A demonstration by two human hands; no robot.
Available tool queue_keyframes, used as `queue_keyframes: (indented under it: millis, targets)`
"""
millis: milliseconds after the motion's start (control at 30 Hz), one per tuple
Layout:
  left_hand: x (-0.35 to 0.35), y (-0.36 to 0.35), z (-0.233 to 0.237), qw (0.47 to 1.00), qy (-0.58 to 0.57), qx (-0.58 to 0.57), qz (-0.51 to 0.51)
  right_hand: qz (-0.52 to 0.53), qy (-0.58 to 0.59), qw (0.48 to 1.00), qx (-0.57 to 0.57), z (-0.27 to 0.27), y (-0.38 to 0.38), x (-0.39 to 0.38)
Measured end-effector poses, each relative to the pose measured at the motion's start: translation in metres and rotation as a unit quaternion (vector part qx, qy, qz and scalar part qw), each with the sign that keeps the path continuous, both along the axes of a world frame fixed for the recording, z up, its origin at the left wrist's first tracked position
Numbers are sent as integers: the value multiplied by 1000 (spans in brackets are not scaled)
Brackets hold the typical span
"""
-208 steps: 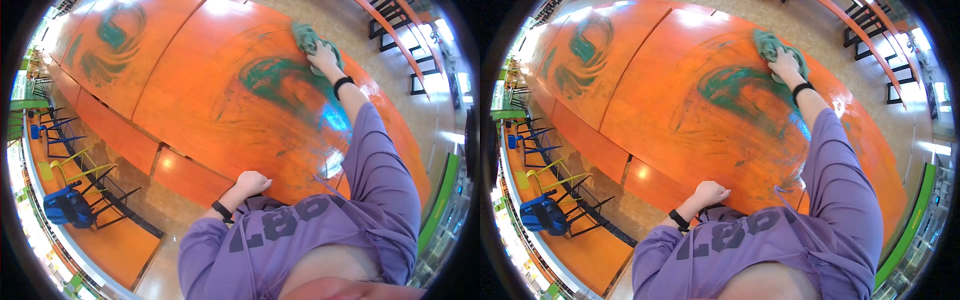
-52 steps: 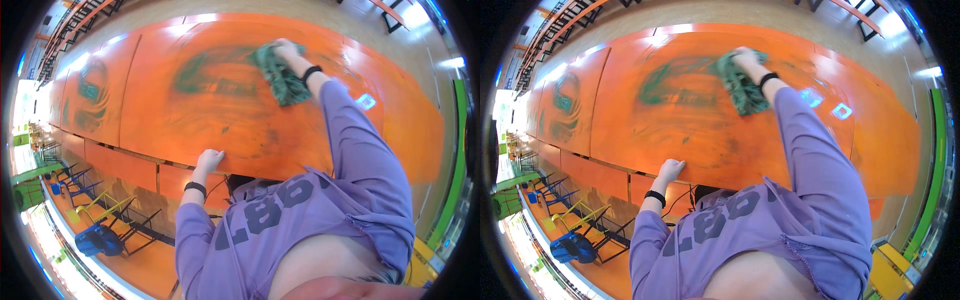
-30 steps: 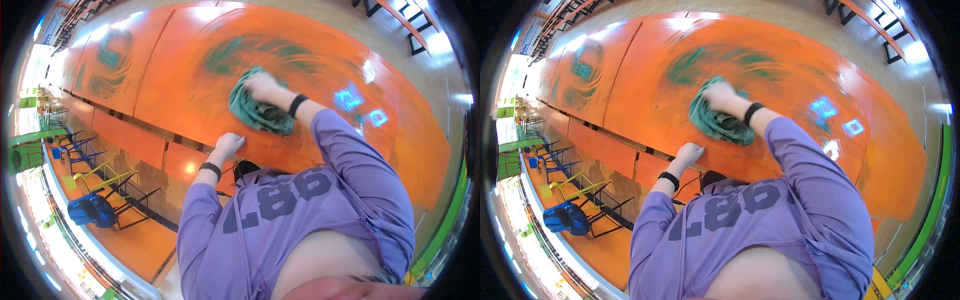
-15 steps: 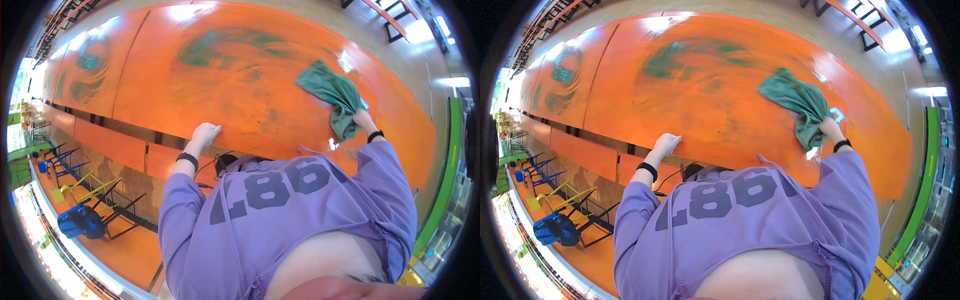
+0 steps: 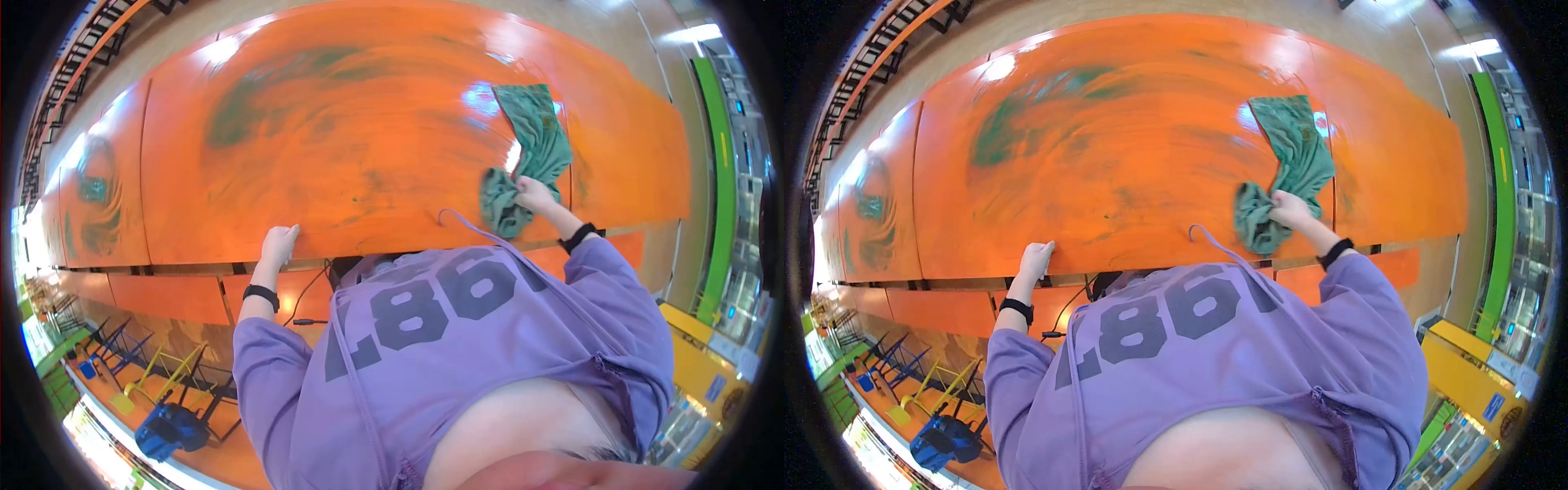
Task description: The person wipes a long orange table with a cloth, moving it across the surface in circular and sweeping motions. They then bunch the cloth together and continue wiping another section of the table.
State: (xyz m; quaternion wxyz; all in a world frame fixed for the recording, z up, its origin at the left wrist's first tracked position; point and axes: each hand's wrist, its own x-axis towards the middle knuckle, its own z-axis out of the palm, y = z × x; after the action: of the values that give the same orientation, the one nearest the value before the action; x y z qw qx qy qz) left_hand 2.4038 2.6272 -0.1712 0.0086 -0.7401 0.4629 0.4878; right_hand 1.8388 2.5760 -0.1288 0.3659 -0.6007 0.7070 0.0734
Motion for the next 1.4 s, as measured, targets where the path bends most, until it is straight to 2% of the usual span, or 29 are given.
queue_keyframes:
  millis: [67, 133, 200, 300, 467, 600, 667, 733, 833, 933, 1000, 1067, 1100, 1267, 1400]
  targets:
    - [-1, -1, -2, 999, 13, 10, 33, -30, -17, 987, -159, -18, 4, 36]
    - [-1, -1, -4, 999, 7, 15, 52, -29, -44, 944, -324, -41, 1, 69]
    - [-1, 0, -8, 998, 15, 2, 66, -37, -45, 925, -376, -44, -12, 101]
    - [-1, 0, -6, 996, 19, 1, 86, -4, -73, 919, -387, -32, -34, 122]
    - [-7, -4, 0, 996, 1, 1, 88, 64, -106, 908, -400, -33, -58, 115]
    - [-4, -4, -4, 995, 18, 12, 102, 15, -103, 900, -424, -40, -98, 114]
    - [-1, -5, -6, 995, 18, 17, 93, -33, -78, 910, -406, -48, -131, 112]
    - [0, -4, -9, 996, 19, 6, 88, -121, -33, 934, -335, -36, -157, 118]
    - [0, 1, -12, 994, 40, -18, 103, -152, -24, 950, -273, -22, -168, 125]
    - [0, -1, -12, 992, 41, -4, 115, -63, -31, 962, -263, -33, -157, 112]
    - [-1, -1, -11, 992, 39, 8, 121, 68, -1, 979, -190, -42, -133, 101]
    - [1, -1, -12, 991, 44, 8, 126, 123, 10, 977, -172, -31, -79, 98]
    - [1, -1, -13, 991, 45, 2, 130, 112, -18, 974, -197, -27, -48, 93]
    - [2, 5, -17, 991, 50, -28, 121, 142, -45, 982, -118, -3, 48, 54]
    - [7, 3, -16, 994, 55, -5, 98, 23, -46, 990, -135, -2, 67, -11]
